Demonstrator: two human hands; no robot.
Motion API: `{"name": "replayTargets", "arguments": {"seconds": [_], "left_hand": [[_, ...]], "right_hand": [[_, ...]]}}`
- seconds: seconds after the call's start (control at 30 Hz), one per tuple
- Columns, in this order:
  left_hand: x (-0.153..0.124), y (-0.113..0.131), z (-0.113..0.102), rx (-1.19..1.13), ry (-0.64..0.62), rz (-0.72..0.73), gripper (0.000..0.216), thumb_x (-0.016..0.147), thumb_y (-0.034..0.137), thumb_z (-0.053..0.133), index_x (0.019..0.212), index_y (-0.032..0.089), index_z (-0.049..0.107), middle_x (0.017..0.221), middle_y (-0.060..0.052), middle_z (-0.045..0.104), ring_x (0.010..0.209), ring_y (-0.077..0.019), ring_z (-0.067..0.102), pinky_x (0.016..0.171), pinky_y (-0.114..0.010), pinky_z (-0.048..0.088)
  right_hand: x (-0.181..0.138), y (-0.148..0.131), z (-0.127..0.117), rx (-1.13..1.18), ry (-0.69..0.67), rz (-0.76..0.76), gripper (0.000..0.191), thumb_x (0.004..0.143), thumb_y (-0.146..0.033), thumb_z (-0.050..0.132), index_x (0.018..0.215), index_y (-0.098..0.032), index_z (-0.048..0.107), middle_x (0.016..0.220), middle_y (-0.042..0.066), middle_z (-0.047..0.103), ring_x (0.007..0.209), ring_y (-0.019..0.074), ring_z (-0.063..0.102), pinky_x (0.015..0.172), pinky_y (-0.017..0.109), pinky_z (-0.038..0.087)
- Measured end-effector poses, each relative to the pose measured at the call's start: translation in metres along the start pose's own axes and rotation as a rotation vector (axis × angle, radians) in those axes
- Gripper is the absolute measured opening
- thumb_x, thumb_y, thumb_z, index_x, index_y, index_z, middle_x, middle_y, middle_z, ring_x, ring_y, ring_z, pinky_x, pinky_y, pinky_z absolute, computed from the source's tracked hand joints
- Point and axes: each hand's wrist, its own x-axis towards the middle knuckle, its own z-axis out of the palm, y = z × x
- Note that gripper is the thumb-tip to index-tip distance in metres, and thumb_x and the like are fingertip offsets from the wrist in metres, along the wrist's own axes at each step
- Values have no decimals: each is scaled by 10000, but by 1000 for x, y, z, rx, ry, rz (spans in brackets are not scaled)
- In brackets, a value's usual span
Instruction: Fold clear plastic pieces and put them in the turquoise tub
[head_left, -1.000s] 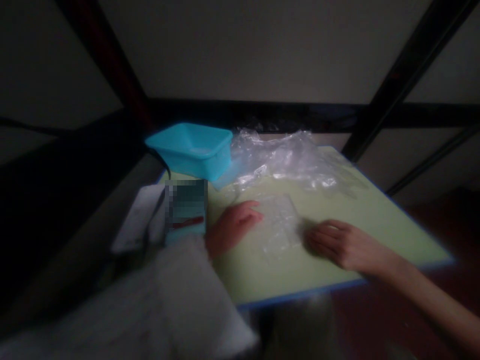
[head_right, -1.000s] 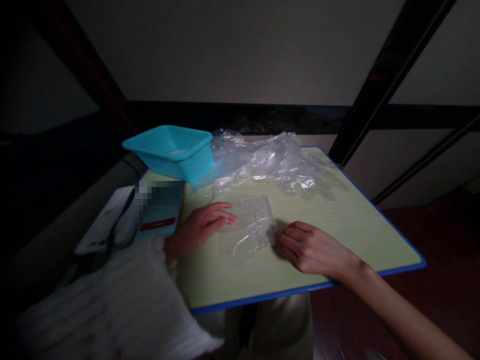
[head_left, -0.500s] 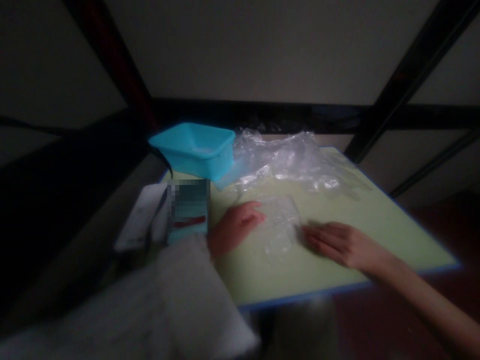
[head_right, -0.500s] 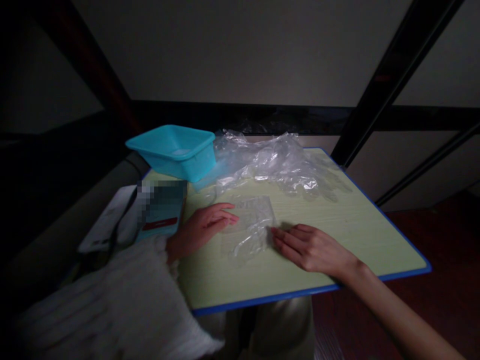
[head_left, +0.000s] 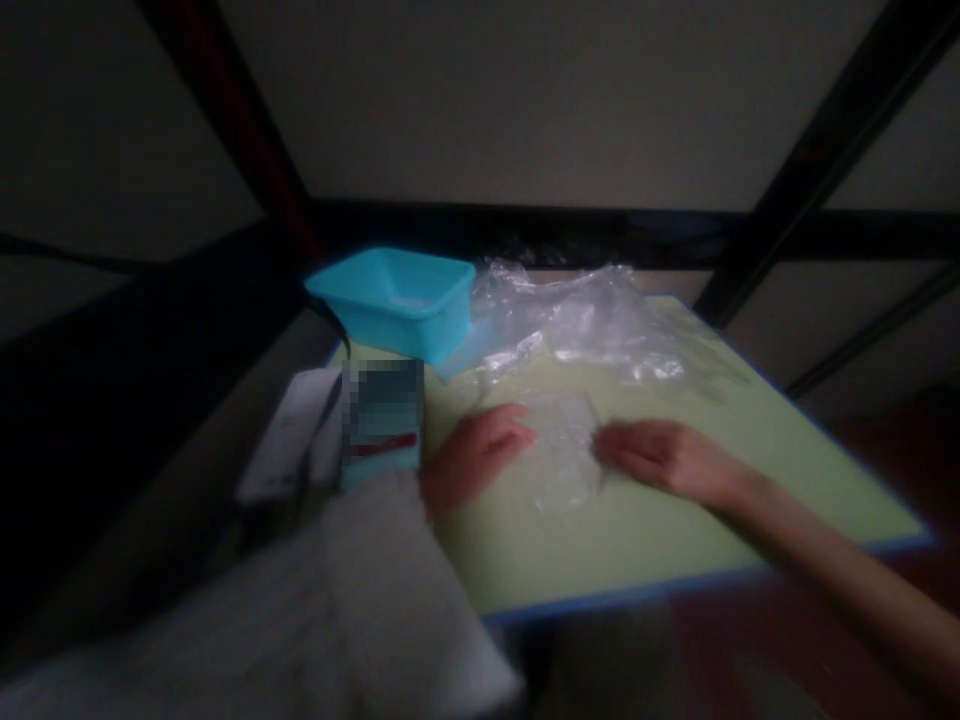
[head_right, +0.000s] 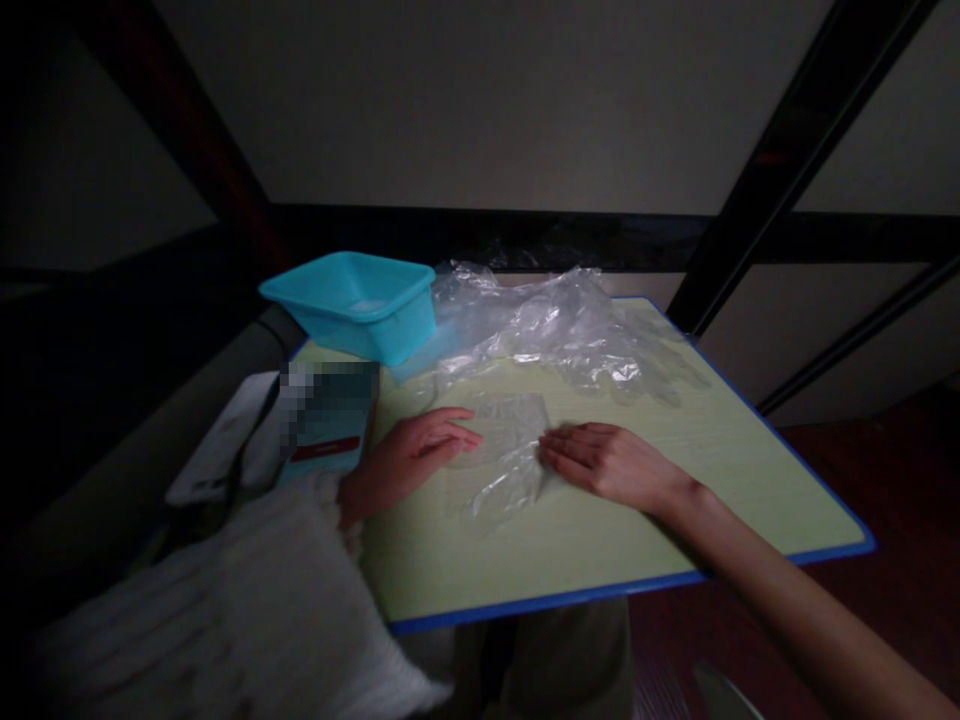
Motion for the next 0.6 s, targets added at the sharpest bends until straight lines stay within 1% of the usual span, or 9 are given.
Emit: {"name": "replayTargets", "arguments": {"seconds": [0.13, 0.27, 0.33, 0.47, 0.6], "left_hand": [[0, 1, 1, 7, 9, -2, 196, 842, 240, 501, 949, 160, 644, 951, -76, 724, 977, -219, 657, 868, -335, 503], [-1, 3, 0, 42, 18, -12, 209, 840, 251, 496, 963, 170, 645, 940, -66, 727, 948, -215, 667, 837, -323, 516], [-1, 4, -2, 79, 32, -27, 244, 837, 257, 491, 1014, 169, 635, 917, -62, 731, 912, -214, 677, 803, -316, 526], [-1, 4, -5, 166, 74, -59, 336, 821, 266, 485, 1111, 142, 599, 821, -56, 737, 803, -220, 689, 729, -320, 533], [-1, 5, -8, 254, 122, -67, 334, 794, 243, 481, 1079, 148, 626, 731, -35, 727, 733, -217, 685, 727, -328, 527]], "right_hand": [[3, 1, 0, 48, 12, 23, 315, 964, -125, 356, 1093, -66, 638, 1029, 161, 704, 948, 222, 672, 798, 345, 575], [4, 1, 0, 153, 7, 141, 327, 969, -149, 353, 1101, -134, 652, 1025, 115, 713, 940, 186, 677, 816, 312, 570], [3, 1, 1, 201, 1, 186, 320, 966, -154, 367, 1110, -169, 653, 1038, 93, 713, 946, 172, 676, 830, 305, 566], [0, 3, 3, 228, 9, 173, 314, 968, -174, 380, 1116, -154, 656, 1052, 119, 705, 961, 200, 671, 829, 349, 570], [2, 3, 3, 201, 25, 140, 339, 982, -195, 354, 1105, -120, 660, 1035, 144, 705, 939, 211, 677, 811, 354, 574]]}}
